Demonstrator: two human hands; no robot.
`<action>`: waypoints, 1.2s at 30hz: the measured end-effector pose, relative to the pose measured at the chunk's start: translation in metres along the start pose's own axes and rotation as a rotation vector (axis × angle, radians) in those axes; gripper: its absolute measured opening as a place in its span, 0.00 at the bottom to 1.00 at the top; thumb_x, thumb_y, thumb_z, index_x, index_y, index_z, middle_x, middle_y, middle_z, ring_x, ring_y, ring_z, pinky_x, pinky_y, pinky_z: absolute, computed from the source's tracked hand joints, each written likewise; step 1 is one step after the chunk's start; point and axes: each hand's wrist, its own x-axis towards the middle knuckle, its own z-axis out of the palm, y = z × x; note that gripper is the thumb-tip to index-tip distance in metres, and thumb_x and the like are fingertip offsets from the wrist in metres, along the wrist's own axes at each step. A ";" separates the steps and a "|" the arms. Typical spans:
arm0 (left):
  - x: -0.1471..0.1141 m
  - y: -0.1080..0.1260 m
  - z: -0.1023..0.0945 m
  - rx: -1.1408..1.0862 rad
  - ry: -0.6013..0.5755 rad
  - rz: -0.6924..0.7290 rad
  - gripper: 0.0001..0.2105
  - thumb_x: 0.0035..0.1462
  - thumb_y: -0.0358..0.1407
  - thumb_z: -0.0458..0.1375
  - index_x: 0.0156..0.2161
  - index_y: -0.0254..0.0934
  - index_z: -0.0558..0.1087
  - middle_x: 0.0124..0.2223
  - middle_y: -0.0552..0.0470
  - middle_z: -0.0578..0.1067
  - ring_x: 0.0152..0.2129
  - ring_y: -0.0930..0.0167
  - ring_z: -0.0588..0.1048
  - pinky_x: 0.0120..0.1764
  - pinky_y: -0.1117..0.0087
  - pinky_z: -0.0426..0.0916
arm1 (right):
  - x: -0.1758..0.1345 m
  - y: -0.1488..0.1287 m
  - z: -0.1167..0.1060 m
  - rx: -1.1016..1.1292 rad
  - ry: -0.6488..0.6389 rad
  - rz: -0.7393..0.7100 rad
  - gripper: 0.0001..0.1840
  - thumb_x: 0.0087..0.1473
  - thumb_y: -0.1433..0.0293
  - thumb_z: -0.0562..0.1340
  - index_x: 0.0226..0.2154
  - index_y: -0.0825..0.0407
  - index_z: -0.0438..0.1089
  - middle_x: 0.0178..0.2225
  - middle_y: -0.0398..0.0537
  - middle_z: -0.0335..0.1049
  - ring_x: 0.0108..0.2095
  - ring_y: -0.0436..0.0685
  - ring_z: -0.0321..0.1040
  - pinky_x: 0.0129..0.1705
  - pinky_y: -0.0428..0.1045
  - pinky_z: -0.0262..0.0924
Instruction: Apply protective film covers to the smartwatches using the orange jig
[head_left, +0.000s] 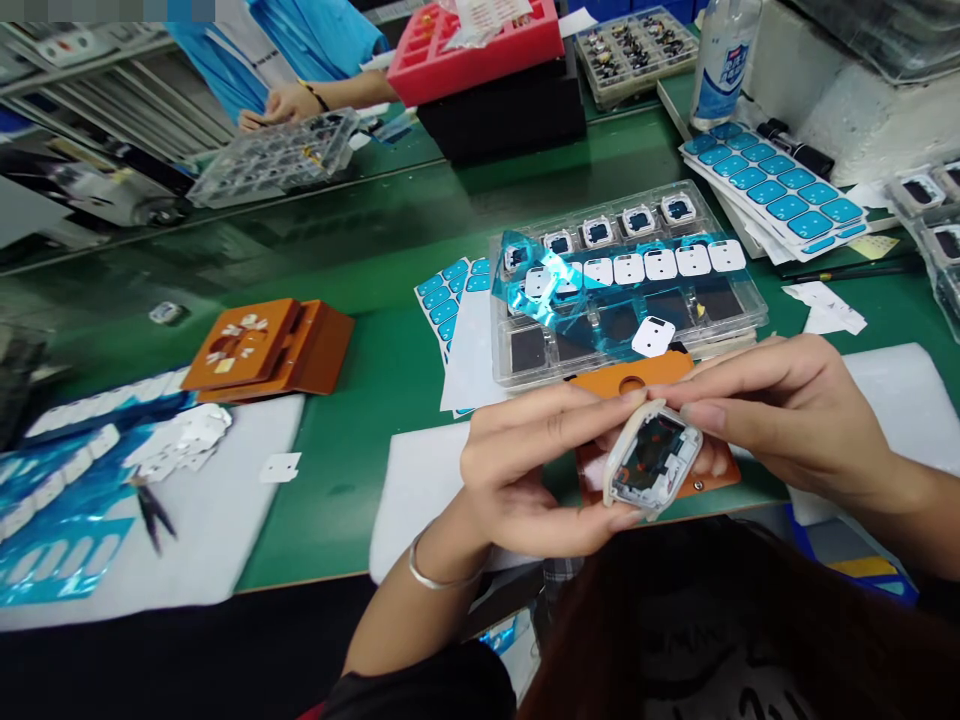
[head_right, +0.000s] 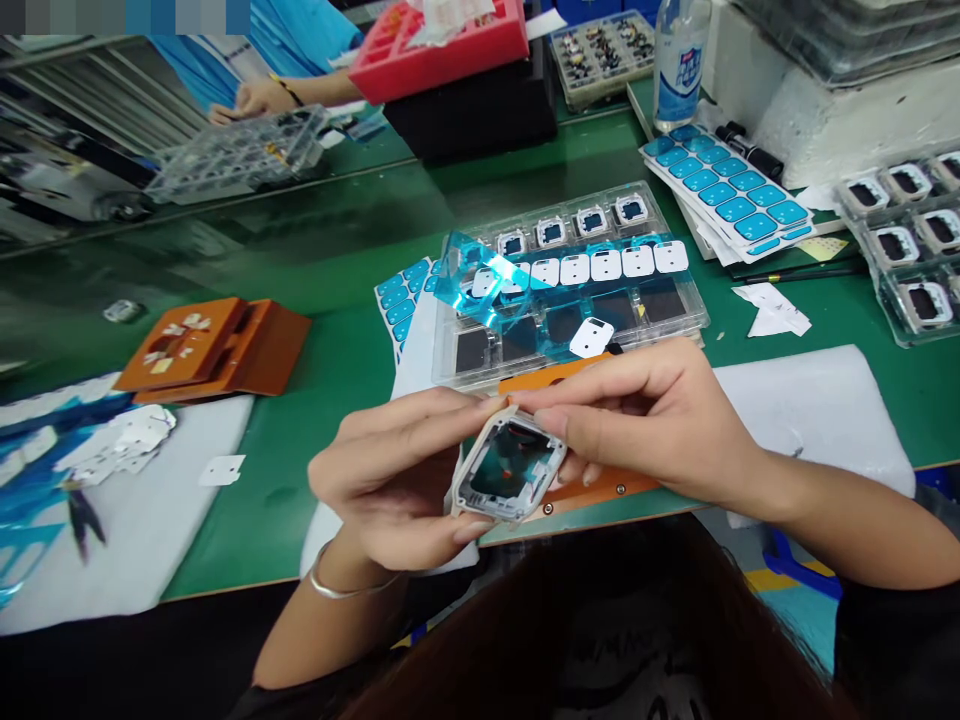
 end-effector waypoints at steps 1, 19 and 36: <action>0.000 0.000 -0.001 -0.016 -0.007 -0.006 0.24 0.56 0.42 0.64 0.55 0.30 0.75 0.33 0.47 0.78 0.25 0.76 0.75 0.28 0.79 0.73 | 0.000 0.000 0.000 -0.008 -0.003 -0.006 0.05 0.52 0.67 0.72 0.35 0.45 0.82 0.23 0.44 0.78 0.21 0.51 0.73 0.22 0.44 0.70; -0.001 0.001 -0.002 -0.009 -0.038 -0.060 0.25 0.55 0.42 0.66 0.57 0.39 0.74 0.30 0.48 0.79 0.23 0.72 0.76 0.23 0.75 0.73 | 0.001 -0.004 0.004 -0.106 0.033 -0.044 0.08 0.51 0.59 0.72 0.28 0.46 0.82 0.24 0.46 0.78 0.23 0.52 0.73 0.19 0.44 0.66; 0.000 -0.002 -0.002 -0.026 -0.036 -0.041 0.24 0.55 0.42 0.66 0.56 0.36 0.75 0.31 0.46 0.79 0.23 0.73 0.75 0.23 0.76 0.71 | 0.001 -0.005 0.001 -0.026 -0.010 0.029 0.07 0.46 0.74 0.72 0.30 0.46 0.82 0.26 0.44 0.79 0.20 0.50 0.72 0.20 0.43 0.69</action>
